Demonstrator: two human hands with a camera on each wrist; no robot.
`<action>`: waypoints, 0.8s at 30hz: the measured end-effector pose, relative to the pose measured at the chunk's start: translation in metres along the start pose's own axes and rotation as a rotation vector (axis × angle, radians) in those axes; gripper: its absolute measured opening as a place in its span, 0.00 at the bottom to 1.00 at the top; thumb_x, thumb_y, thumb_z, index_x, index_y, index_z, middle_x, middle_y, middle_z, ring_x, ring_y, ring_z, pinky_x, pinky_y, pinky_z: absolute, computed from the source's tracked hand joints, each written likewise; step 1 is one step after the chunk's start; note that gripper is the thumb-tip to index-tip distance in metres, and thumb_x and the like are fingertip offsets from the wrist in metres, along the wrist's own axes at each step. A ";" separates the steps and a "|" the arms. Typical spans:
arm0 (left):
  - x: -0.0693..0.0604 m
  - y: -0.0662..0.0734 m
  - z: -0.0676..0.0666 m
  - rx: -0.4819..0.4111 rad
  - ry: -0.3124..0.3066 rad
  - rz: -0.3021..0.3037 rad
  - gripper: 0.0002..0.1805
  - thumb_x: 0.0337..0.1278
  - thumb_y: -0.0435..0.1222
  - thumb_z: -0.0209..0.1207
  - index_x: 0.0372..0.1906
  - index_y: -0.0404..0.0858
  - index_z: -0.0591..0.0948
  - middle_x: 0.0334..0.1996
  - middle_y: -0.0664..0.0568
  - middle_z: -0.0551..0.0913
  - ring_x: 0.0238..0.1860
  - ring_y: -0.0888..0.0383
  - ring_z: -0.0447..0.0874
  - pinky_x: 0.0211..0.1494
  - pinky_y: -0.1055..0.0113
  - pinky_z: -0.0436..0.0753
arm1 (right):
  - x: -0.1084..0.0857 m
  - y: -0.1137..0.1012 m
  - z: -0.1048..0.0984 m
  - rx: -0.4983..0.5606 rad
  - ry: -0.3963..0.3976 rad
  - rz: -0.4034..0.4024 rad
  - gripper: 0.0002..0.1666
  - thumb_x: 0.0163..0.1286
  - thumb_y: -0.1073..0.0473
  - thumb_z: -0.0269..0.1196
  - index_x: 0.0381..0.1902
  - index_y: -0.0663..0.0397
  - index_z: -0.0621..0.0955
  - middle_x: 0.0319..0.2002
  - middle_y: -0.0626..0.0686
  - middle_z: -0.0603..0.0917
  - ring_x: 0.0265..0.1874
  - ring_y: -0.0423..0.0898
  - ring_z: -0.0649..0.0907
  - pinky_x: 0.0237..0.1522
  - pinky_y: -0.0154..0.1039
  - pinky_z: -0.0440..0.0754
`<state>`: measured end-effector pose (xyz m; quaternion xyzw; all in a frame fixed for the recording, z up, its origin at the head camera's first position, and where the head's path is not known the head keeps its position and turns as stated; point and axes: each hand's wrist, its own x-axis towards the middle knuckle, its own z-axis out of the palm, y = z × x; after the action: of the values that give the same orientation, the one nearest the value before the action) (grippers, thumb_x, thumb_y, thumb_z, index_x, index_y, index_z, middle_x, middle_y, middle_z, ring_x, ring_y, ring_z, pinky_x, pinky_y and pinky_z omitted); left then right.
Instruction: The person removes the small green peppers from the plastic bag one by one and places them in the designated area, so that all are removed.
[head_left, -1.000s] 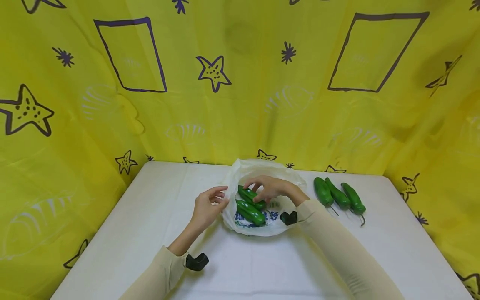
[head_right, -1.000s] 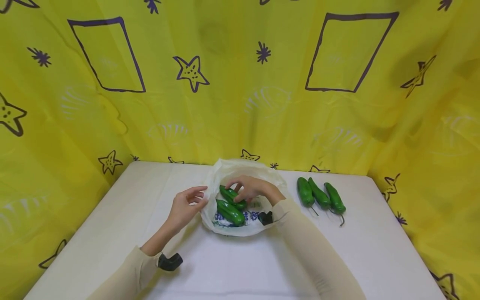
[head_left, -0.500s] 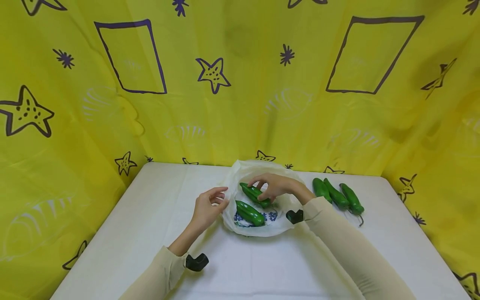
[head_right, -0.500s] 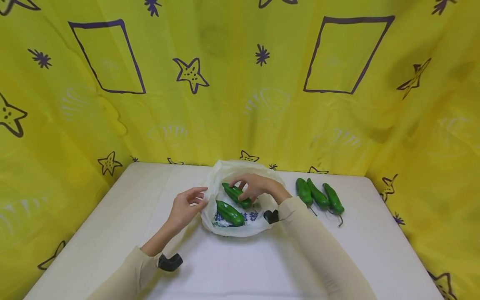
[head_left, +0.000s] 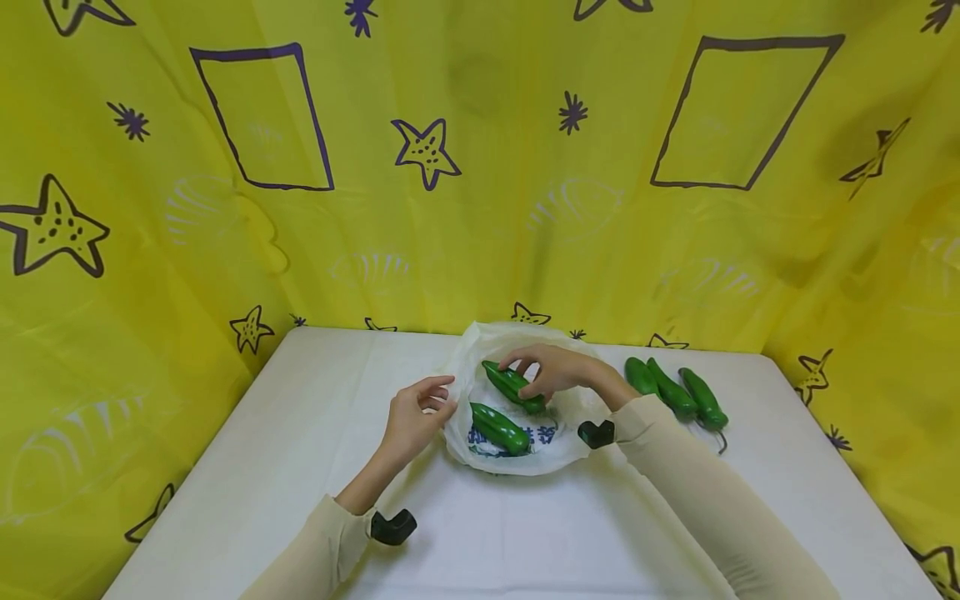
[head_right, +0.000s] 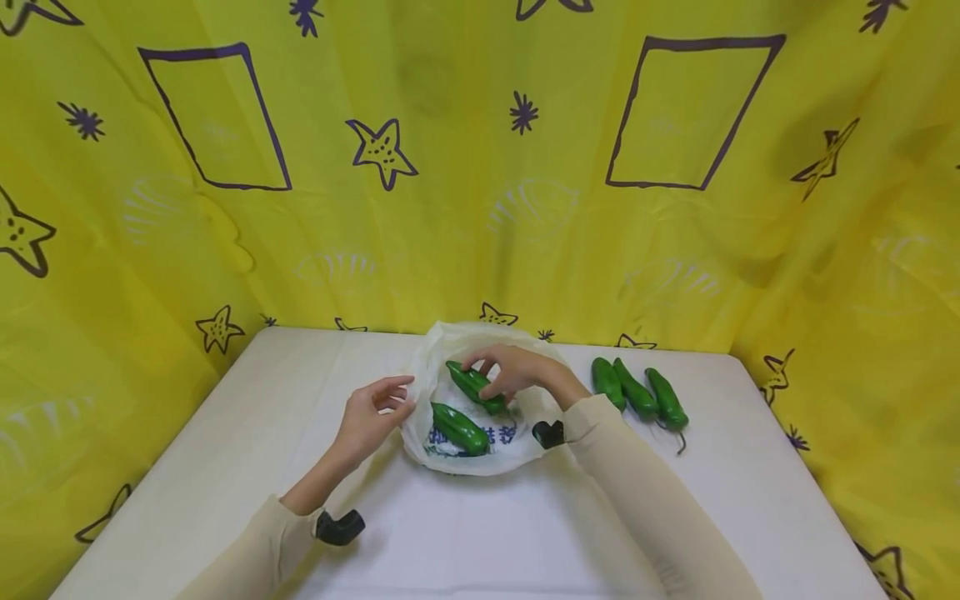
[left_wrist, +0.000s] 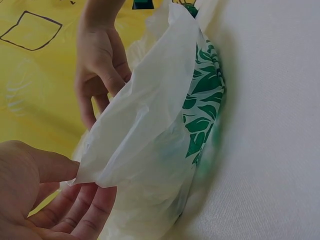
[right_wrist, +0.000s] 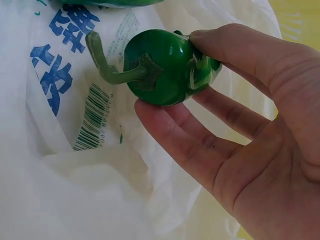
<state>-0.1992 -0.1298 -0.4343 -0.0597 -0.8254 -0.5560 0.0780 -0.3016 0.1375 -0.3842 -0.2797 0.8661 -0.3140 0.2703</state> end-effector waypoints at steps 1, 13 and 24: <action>0.000 0.000 0.000 -0.001 0.001 0.000 0.20 0.59 0.26 0.67 0.57 0.37 0.86 0.38 0.48 0.86 0.35 0.56 0.86 0.30 0.72 0.80 | -0.001 -0.001 -0.001 0.001 0.005 -0.002 0.31 0.70 0.63 0.69 0.68 0.43 0.76 0.60 0.62 0.78 0.44 0.53 0.85 0.38 0.47 0.88; 0.001 0.001 0.000 0.004 0.001 -0.001 0.20 0.59 0.26 0.67 0.57 0.37 0.85 0.39 0.48 0.86 0.37 0.56 0.86 0.32 0.73 0.80 | -0.014 -0.006 -0.016 0.055 0.060 -0.072 0.32 0.71 0.63 0.68 0.71 0.47 0.74 0.65 0.67 0.73 0.51 0.60 0.85 0.43 0.53 0.87; 0.000 0.000 0.001 0.002 -0.001 -0.019 0.20 0.60 0.26 0.68 0.57 0.38 0.85 0.40 0.48 0.86 0.37 0.56 0.86 0.33 0.73 0.80 | -0.024 -0.013 -0.023 0.070 0.155 -0.117 0.34 0.70 0.61 0.69 0.71 0.47 0.74 0.67 0.67 0.73 0.51 0.60 0.85 0.44 0.48 0.87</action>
<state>-0.1991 -0.1291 -0.4350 -0.0520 -0.8266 -0.5557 0.0723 -0.2952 0.1540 -0.3532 -0.2948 0.8551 -0.3801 0.1933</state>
